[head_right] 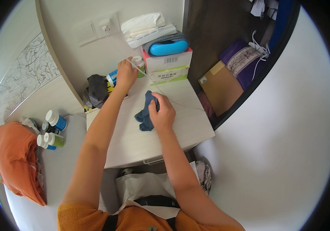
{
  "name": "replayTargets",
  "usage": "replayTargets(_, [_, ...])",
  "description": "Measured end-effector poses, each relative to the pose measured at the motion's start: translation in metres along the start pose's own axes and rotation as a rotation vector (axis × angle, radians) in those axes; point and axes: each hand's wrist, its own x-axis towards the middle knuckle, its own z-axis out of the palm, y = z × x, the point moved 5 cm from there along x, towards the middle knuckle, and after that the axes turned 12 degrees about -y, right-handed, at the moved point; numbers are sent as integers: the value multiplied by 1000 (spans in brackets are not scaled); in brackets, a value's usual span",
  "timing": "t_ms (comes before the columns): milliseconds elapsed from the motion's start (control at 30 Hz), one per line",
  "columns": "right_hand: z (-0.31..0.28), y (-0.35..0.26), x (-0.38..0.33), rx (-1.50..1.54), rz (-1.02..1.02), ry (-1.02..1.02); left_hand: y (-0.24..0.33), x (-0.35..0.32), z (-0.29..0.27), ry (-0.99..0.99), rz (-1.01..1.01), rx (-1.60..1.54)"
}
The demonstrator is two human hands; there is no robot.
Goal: The person wipes a white desk surface, then moves to a bedroom area to wipe a headboard, a nightstand, and the exterior of several plastic supplement bottles with a blue cloth.
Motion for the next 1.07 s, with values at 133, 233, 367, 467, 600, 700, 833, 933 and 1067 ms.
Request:
replayTargets(133, [-5, 4, -1, 4, 24, 47, -10, 24, 31, -160, -176, -30])
replayTargets(233, [-5, 7, -2, 6, 43, 42, -5, 27, 34, -143, -228, -81])
replayTargets(367, [-4, 3, 0, -7, 24, 34, -1, 13, 23, 4, -123, -147])
replayTargets(467, [0, 7, -1, -28, 32, 42, 8, -12, -7, 84, -99, -244])
replayTargets(600, [0, 8, -1, -19, 71, 29, 22, -79, -78, 139, -168, -523])
replayTargets(700, [-5, 8, -2, -35, 26, 34, 29, -157, -125, 35, -289, -784])
replayTargets(833, [2, 0, -4, 9, -36, -18, 23, -236, -183, -60, -415, -698])
replayTargets(933, [0, -17, -9, 51, -120, -82, 15, -259, -196, -50, -380, -650])
replayTargets(1067, [14, -12, -12, 128, -100, -158, 1, -268, -178, -96, -341, -706])
